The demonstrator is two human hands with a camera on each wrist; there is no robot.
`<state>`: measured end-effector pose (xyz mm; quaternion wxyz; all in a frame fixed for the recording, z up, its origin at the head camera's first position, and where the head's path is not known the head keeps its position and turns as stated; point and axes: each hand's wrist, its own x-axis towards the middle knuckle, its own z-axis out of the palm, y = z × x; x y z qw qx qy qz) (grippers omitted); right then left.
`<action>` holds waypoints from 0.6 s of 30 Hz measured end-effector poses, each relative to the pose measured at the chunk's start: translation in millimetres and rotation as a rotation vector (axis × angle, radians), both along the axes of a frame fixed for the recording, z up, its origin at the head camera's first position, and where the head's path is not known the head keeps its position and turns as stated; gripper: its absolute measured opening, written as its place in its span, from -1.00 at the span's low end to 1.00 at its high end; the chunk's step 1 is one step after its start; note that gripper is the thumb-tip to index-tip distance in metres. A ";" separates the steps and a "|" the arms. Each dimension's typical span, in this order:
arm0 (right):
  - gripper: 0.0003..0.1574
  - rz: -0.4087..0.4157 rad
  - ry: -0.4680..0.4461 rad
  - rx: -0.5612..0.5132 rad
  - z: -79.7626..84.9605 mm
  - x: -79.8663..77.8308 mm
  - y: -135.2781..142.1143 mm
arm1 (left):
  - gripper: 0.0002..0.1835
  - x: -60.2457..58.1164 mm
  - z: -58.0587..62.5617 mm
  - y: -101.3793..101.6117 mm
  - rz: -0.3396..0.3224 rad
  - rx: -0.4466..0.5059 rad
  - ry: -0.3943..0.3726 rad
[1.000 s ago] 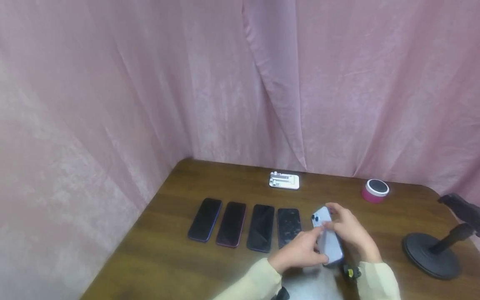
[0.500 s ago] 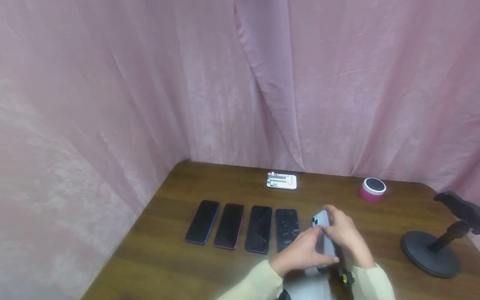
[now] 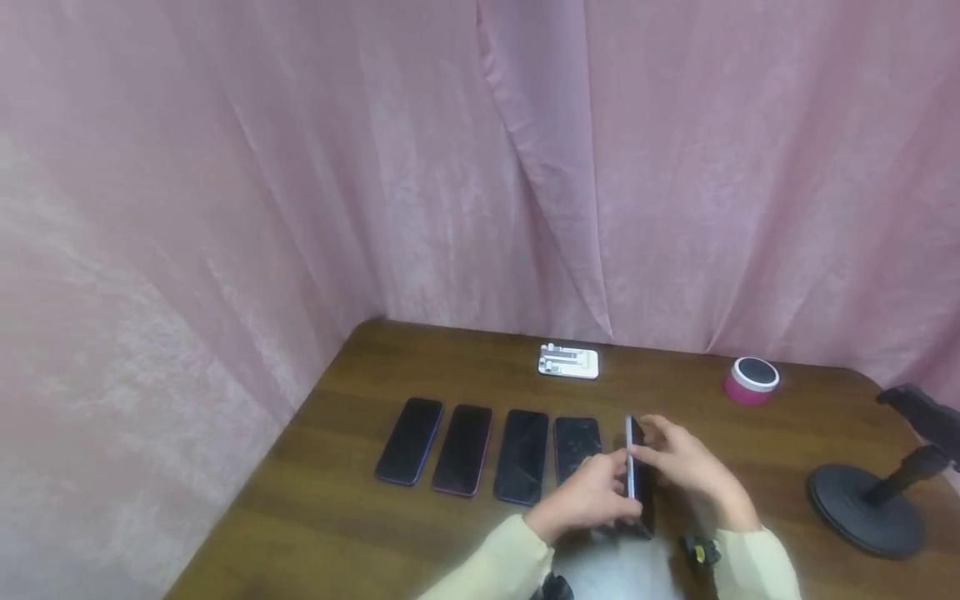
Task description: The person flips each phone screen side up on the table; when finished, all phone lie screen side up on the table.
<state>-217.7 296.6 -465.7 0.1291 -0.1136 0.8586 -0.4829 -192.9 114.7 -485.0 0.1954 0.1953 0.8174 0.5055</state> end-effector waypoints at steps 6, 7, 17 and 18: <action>-0.25 -0.020 0.002 0.049 -10.8 -2.5 8.4 | -0.49 -0.5 -6.1 2.5 0.050 0.088 -0.022; -0.24 -0.020 0.017 0.071 -11.7 -3.0 8.9 | -0.51 -0.5 -6.4 3.4 0.057 0.068 0.007; -0.09 -0.093 0.122 0.246 -17.1 -0.7 1.9 | -0.65 2.8 -8.2 6.0 0.092 -0.326 0.261; -0.08 -0.101 0.127 0.255 -17.8 -0.1 1.0 | -0.62 3.8 -8.4 5.9 0.085 -0.359 0.289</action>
